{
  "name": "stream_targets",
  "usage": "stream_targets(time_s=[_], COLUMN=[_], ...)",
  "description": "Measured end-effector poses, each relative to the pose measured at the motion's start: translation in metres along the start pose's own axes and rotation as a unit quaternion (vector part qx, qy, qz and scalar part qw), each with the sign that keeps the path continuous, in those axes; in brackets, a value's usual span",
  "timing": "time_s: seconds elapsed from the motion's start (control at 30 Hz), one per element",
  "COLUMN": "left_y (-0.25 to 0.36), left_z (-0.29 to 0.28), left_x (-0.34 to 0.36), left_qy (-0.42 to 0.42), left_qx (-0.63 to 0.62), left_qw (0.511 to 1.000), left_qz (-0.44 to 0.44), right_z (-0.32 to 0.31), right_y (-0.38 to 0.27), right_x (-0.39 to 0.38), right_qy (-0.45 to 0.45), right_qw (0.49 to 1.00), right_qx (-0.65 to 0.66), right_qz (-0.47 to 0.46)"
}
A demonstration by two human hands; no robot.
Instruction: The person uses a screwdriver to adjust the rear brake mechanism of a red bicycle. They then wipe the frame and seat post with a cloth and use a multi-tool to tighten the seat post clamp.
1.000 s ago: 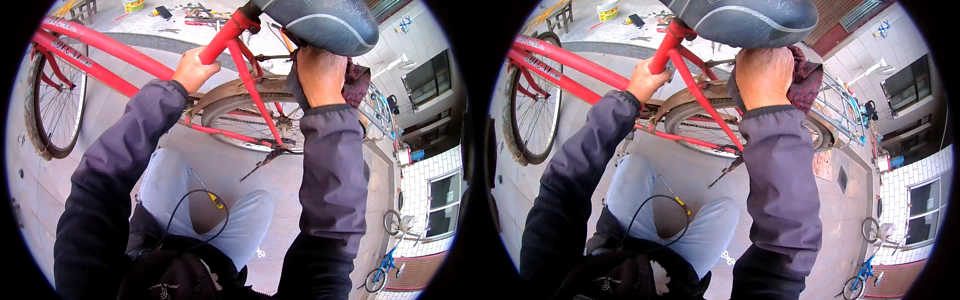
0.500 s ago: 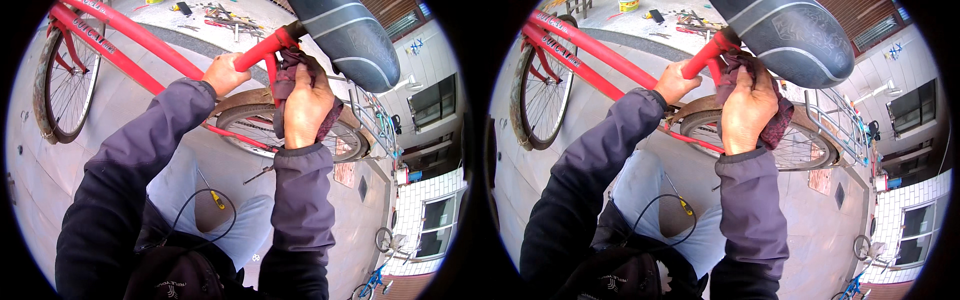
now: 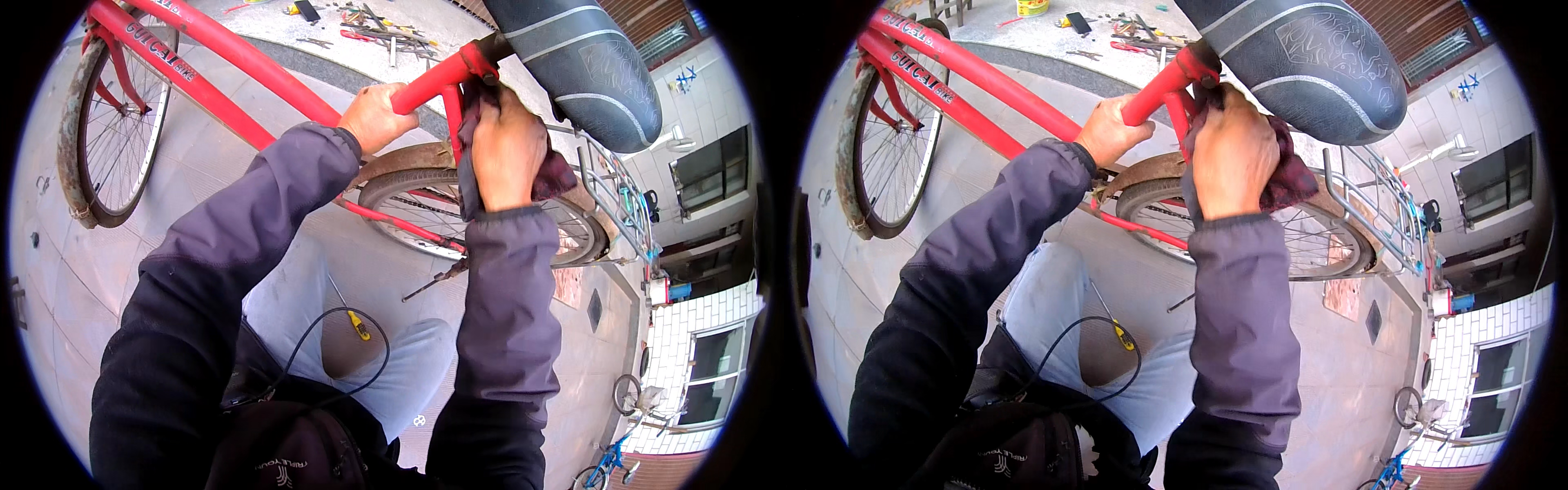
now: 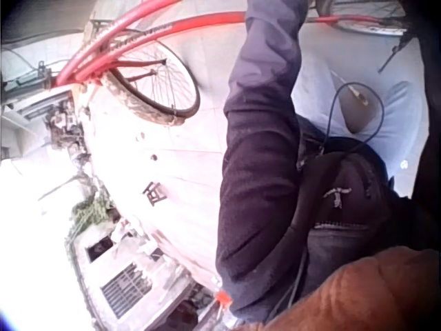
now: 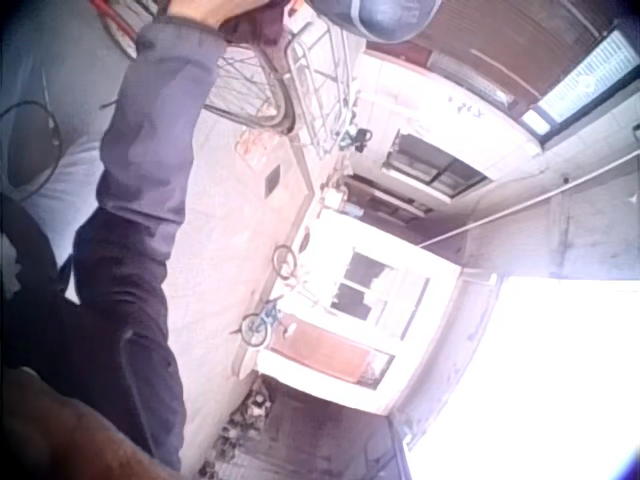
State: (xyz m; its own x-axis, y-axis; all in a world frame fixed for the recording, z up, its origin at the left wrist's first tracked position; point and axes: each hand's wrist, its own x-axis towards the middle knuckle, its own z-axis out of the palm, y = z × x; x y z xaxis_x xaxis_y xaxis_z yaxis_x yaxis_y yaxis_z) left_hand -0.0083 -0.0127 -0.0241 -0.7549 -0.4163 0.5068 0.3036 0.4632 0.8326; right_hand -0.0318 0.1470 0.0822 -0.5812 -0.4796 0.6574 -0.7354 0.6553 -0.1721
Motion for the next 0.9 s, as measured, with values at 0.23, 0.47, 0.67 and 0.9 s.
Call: stream_targets(time_s=[0.23, 0.47, 0.67, 0.9], left_y=[0.000, -0.002, -0.019, -0.019], left_z=[-0.002, -0.002, 0.003, 0.007], left_x=[-0.003, -0.001, 0.003, 0.003], left_qy=[-0.006, -0.005, 0.006, 0.014], left_qx=[-0.016, -0.018, -0.030, -0.047], left_qw=[1.000, 1.000, 0.999, 0.996], left_qz=[-0.010, 0.003, 0.034, 0.074], right_z=[0.015, -0.004, -0.002, 0.046], right_y=[-0.022, -0.016, -0.029, -0.002], right_x=[-0.007, -0.053, -0.016, -0.046], right_qy=[0.031, 0.086, 0.301, 0.189], right_qw=[0.977, 0.956, 0.920, 0.956], right_qx=[0.193, 0.279, 0.103, -0.015], right_qz=[0.087, -0.021, -0.230, -0.224])
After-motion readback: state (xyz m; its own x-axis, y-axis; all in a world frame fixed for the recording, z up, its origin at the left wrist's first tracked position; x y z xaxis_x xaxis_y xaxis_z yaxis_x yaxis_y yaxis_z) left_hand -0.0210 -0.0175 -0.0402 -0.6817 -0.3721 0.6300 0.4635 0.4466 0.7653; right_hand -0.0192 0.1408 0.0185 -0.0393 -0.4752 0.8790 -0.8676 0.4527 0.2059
